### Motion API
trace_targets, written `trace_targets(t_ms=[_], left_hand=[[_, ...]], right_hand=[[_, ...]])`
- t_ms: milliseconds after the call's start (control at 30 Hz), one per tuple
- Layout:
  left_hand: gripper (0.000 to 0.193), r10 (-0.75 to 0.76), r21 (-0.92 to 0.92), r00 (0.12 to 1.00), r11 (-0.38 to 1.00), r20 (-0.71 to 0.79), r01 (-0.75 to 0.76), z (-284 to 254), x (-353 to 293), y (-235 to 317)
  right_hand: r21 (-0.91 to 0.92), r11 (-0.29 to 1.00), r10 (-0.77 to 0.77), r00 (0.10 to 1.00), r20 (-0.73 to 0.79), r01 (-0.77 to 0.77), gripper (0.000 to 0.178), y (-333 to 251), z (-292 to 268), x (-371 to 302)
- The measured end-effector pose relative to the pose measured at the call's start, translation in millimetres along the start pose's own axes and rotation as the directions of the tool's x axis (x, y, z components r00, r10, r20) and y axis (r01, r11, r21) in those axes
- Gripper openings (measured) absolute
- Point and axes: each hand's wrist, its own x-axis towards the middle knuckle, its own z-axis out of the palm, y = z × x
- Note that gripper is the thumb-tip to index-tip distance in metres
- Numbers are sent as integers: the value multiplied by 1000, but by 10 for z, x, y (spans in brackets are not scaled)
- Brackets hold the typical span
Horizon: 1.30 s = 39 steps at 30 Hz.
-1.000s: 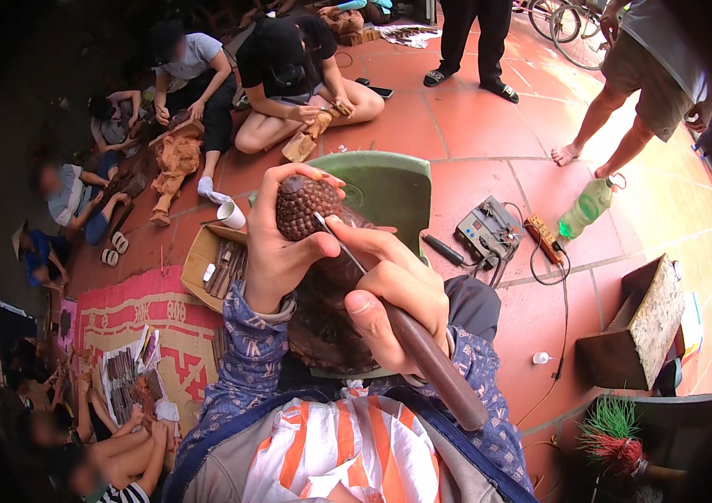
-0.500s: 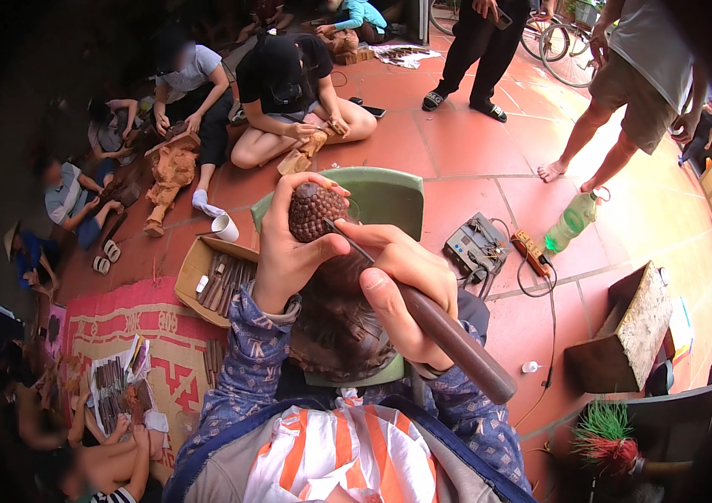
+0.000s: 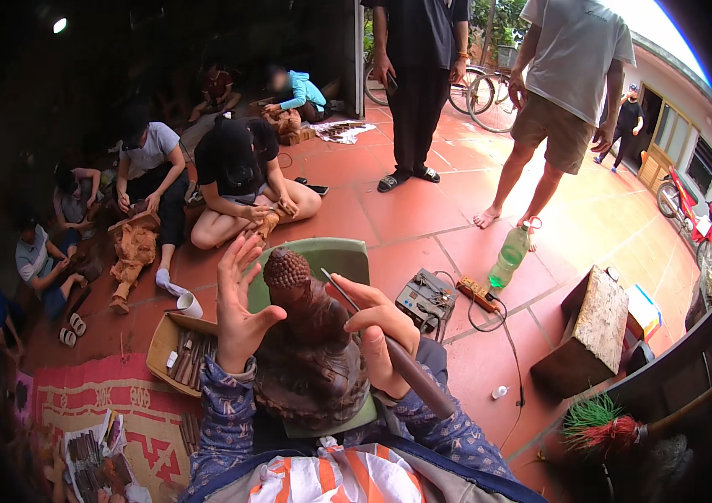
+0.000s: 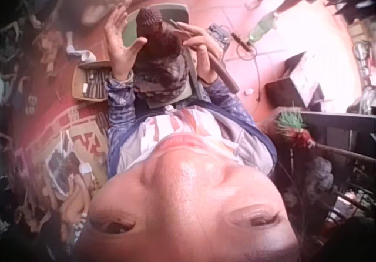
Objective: The person carves a dark wooden object, likely a Buddha head, using a chisel and mallet. They hold the object in their left hand and strike the chisel with the mallet to shape the surface details. The person occasionally rotates the object to access different areas for carving.
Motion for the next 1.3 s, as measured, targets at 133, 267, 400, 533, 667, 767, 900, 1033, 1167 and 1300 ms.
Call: trace_targets(t_ms=[133,267,400,533,667,767,900,1033,1167,1300], left_hand=[[65,157,72,986,984,52,-161,-200,-443,276],[51,187,12,837,974,514,-225,-56,-619,563],[44,163,-96,786,987,596,-132,106,-854,435],[21,37,-114,934,993,354,4,11,-960,517],[29,-345,-240,910,886,230,397,-305,-1085,592],[27,-323,-172,945,929,49,327,-399,-1079,624],[39,-200,187,977,960,-72,210,-468,-1146,619],[45,-225,31,965,972,-134,231,-542,-1052,690],[31,-24,358,996,932,-87,54,-872,-798,786],[19,103,192,956,980,-275,-50,-1017,-481,881]], right_hand=[[-106,987,138,974,178,-121,33,-255,-55,-313],[-408,900,374,757,536,-155,15,-254,-2,-531],[-434,883,414,726,548,-177,22,21,140,-872],[-402,827,562,556,612,-393,30,-52,150,-648],[-463,766,640,604,475,-447,30,-154,57,-435],[-395,805,587,696,414,-443,18,-229,67,-252],[-317,903,409,807,425,-290,22,34,-67,-271],[-90,946,323,930,173,-312,33,350,-122,-485],[-136,860,470,867,-168,-493,29,510,-376,-603],[-544,560,636,745,-201,-625,16,508,-754,-745]])
